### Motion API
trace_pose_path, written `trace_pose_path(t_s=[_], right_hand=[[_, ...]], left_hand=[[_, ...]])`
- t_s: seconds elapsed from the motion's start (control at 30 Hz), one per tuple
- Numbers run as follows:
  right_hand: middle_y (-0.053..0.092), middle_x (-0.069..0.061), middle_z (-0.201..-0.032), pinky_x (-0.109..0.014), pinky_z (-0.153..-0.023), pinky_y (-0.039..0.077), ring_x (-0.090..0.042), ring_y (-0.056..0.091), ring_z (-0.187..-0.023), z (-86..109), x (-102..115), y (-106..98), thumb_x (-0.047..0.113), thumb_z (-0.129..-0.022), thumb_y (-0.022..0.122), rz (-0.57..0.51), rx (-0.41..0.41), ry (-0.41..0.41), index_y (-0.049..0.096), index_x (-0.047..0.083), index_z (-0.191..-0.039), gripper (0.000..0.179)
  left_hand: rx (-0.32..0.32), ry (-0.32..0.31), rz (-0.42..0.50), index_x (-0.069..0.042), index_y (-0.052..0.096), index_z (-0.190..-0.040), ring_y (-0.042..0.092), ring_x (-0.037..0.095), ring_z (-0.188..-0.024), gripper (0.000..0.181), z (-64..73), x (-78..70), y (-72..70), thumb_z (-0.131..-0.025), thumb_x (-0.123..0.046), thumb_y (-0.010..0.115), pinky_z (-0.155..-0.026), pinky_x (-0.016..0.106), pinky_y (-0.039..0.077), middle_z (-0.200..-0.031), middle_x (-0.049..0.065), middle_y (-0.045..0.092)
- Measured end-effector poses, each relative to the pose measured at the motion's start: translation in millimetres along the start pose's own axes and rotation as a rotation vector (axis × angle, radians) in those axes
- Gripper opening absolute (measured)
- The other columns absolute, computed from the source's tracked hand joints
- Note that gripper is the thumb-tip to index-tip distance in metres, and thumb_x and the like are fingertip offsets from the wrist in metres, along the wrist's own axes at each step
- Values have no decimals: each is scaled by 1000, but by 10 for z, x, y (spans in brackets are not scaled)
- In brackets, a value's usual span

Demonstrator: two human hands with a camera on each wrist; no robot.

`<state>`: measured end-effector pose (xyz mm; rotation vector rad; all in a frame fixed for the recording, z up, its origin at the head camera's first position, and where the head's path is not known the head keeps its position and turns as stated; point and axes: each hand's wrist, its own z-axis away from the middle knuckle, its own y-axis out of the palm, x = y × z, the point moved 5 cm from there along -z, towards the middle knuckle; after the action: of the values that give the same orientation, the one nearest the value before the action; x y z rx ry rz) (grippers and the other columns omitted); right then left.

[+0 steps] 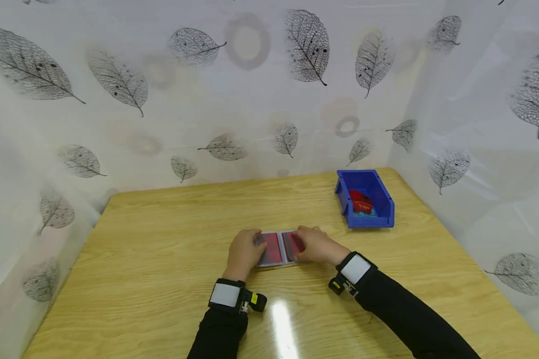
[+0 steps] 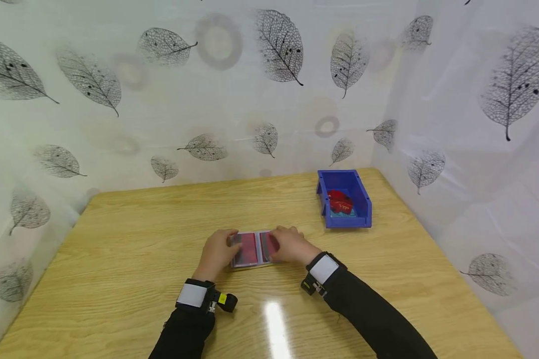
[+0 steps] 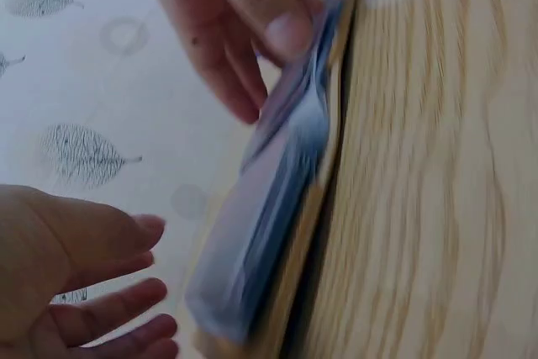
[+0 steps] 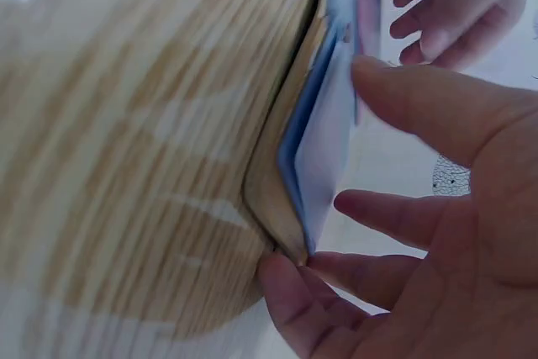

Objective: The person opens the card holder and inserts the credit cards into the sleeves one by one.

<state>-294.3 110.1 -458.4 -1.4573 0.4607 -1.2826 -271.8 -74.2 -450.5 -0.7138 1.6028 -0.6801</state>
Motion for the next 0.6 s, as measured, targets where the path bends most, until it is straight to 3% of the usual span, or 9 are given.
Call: trace_pose_path(t_s=[0.17,0.4,0.6], right_hand=[[42,-23,-146,-64,-101,33,-45,40,-128,0,-18,4,23,-75,85,33,-21,35,49,5,-141,77],[48,-22,-137,-56,-102,38,-41,45,-125,-4,48,-38,22,-75,85,83,-66,-41,50,2,-139,76],[46,-18,-128,-47,-95,44,-35,46,-116,-59,88,-45,23,-70,89,95,-54,-40,47,2,-140,84]], left_hand=[[152,16,13,1,63,-126,55,37,-117,51,49,106,85,-80,-16,80,-97,49,45,-126,21,59],[152,-4,26,1,61,-128,53,39,-119,58,74,114,61,-78,-18,82,-99,50,44,-131,24,54],[141,-19,53,1,60,-129,54,40,-118,57,101,131,48,-78,-16,82,-98,51,44,-131,25,54]])
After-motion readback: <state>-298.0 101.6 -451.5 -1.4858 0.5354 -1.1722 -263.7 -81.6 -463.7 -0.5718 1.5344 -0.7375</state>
